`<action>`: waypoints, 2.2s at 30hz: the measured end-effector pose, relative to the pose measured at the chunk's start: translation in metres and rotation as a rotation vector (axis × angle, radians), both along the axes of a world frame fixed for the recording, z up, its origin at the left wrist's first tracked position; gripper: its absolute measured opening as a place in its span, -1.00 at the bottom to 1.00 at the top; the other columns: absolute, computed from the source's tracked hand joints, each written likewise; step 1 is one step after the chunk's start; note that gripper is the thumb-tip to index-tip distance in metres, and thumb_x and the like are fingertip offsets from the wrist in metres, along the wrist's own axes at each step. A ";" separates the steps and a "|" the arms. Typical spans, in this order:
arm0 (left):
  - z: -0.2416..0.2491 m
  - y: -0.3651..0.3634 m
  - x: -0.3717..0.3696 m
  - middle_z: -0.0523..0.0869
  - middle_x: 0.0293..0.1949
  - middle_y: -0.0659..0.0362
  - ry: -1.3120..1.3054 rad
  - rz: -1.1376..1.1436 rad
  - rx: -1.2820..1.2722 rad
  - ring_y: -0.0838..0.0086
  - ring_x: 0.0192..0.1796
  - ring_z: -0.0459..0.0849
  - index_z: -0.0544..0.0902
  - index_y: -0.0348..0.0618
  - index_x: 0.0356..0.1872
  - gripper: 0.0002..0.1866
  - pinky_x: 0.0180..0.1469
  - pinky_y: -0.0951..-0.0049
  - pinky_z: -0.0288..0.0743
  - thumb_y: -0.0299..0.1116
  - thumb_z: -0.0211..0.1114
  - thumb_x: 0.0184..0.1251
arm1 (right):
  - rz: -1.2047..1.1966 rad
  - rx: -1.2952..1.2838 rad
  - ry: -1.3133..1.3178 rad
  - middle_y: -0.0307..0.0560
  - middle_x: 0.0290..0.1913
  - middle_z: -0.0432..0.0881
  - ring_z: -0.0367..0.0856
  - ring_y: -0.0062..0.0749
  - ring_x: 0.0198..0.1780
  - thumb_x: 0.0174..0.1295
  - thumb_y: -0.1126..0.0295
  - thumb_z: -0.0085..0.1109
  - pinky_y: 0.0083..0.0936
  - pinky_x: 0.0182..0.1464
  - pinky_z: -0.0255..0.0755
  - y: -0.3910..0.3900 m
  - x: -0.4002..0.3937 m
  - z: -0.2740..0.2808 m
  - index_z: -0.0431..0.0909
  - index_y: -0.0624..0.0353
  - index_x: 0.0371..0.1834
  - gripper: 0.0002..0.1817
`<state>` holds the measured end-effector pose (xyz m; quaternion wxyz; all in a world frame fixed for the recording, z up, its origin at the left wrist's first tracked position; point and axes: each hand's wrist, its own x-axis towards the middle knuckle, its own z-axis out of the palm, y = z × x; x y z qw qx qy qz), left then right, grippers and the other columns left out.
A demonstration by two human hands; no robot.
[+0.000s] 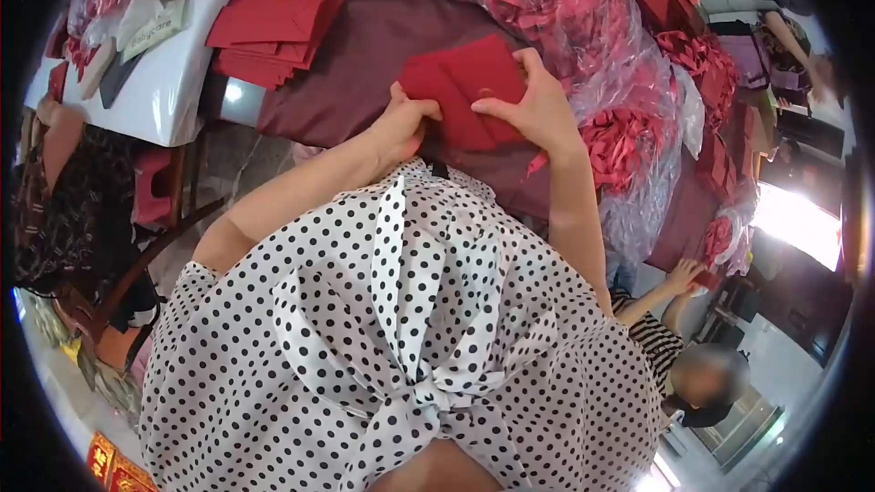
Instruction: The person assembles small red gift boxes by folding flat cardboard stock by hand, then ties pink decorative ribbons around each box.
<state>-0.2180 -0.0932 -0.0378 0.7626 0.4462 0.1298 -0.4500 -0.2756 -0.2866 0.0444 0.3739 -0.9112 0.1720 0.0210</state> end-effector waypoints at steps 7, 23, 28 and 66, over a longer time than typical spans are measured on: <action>-0.005 0.000 0.019 0.57 -0.02 0.11 0.036 -0.094 -0.267 0.37 0.01 0.55 0.21 -0.16 0.30 -0.24 0.11 0.56 0.40 -0.71 0.16 -0.06 | 0.024 -0.263 -0.211 0.18 -0.17 0.58 0.57 0.09 -0.11 -0.05 0.22 0.43 -0.20 -0.08 0.46 0.053 -0.018 0.038 0.30 0.22 0.02 -0.37; 0.020 0.012 0.030 0.26 0.30 0.17 -0.357 0.016 -0.090 0.38 0.31 0.31 0.27 0.02 0.34 -0.49 0.34 0.31 0.21 -0.11 0.04 0.44 | 0.067 0.175 -0.026 0.25 0.18 0.45 0.44 0.04 0.22 -0.07 -0.27 0.30 -0.22 0.20 0.36 0.056 -0.007 0.024 0.20 0.32 0.32 0.05; 0.033 0.007 0.024 0.34 0.28 0.24 -0.277 -0.004 -0.159 0.36 0.31 0.34 0.15 0.12 0.38 -0.48 0.28 0.21 0.31 -0.09 0.01 0.48 | 0.131 -0.021 0.027 0.32 0.31 0.30 0.31 0.07 0.34 -0.09 -0.20 0.35 -0.23 0.32 0.24 0.066 -0.015 0.029 0.08 0.33 0.40 0.11; 0.062 0.014 0.026 0.31 0.32 -0.01 -0.411 -0.112 -0.044 0.36 0.32 0.36 -0.19 -0.28 0.45 0.04 0.34 0.39 0.27 -0.44 0.43 0.13 | -0.229 0.671 -0.172 0.04 0.13 0.53 0.45 -0.37 0.18 0.47 0.12 -0.18 -0.50 0.24 0.26 0.062 -0.013 -0.057 0.36 0.37 0.22 -0.49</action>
